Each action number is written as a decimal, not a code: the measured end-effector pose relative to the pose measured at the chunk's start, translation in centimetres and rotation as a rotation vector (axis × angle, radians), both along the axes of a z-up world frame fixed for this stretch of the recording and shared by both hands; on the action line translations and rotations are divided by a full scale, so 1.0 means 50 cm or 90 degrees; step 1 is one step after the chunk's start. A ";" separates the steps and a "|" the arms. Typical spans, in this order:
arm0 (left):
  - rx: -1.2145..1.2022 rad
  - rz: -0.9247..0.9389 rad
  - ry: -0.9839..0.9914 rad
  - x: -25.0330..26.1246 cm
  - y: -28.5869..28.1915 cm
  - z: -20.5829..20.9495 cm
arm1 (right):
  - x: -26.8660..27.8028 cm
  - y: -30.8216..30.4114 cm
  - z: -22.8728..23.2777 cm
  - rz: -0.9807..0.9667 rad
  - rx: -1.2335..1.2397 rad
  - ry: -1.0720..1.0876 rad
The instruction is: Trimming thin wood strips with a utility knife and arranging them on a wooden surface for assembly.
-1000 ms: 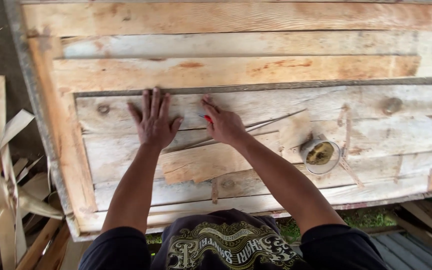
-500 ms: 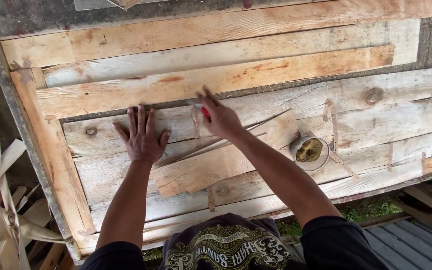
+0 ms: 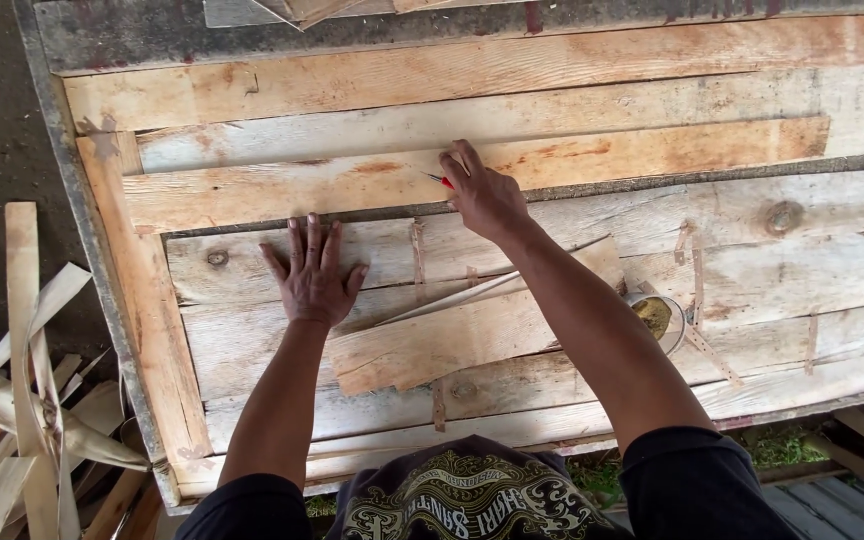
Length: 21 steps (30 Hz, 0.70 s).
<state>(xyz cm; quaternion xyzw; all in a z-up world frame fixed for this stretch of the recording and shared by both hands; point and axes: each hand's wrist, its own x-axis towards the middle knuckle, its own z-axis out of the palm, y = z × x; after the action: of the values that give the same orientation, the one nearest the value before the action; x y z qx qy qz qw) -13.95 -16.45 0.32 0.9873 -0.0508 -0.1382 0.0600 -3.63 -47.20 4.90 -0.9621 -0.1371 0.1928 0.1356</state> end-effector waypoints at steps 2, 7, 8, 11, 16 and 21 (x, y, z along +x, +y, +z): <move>-0.003 0.000 -0.011 -0.003 0.003 -0.007 | 0.000 0.000 0.003 0.018 -0.011 -0.012; -0.024 -0.006 -0.049 -0.010 0.011 -0.027 | -0.011 0.004 0.032 0.032 -0.028 -0.024; -0.027 -0.011 -0.068 -0.012 0.011 -0.029 | -0.016 0.004 0.041 0.033 -0.039 -0.027; -0.038 -0.019 -0.110 -0.016 0.017 -0.034 | -0.038 0.001 0.076 0.020 -0.029 -0.031; -0.059 -0.010 -0.199 -0.028 0.003 0.010 | -0.090 -0.013 0.136 0.007 -0.014 -0.027; -0.051 0.001 -0.327 -0.093 0.008 0.030 | -0.175 -0.014 0.166 0.026 -0.037 -0.019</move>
<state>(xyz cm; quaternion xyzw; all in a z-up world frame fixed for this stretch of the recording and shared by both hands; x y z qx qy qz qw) -18.62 -16.05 1.81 0.9869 -0.0693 0.1192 0.0842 -12.38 -47.92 13.21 -0.9654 -0.1528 0.1854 0.1015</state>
